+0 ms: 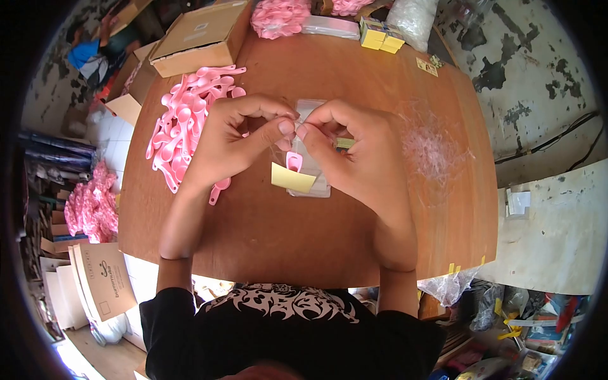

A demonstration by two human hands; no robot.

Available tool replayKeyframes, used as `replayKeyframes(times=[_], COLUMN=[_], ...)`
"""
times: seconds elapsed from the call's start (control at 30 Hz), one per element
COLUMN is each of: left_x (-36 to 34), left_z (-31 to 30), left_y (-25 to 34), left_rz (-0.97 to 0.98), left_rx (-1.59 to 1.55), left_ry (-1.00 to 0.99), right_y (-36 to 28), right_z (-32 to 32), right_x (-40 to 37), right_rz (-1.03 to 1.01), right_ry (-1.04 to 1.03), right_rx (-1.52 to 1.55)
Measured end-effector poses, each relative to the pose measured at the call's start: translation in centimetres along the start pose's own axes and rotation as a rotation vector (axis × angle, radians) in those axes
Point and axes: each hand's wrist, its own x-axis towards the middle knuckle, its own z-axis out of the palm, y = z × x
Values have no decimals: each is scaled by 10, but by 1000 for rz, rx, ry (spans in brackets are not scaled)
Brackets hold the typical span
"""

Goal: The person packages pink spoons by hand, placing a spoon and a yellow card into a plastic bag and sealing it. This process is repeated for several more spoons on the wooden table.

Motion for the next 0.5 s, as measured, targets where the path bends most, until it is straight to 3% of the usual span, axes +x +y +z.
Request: replayKeyframes(times=[0.17,0.33,0.5], left_x=[1,1,2], left_z=[3,2,5], left_y=[4,-3,-3], left_rz=[-106,-85,-41], left_rx=[-74,-33,-99], left_ry=[84,55,103], right_y=[2,9,10], right_z=[3,5,5], right_x=[-1,2,1], right_rz=[-8,-137,-97], right_ry=[26,57,86], right_rx=[29,-7,-36])
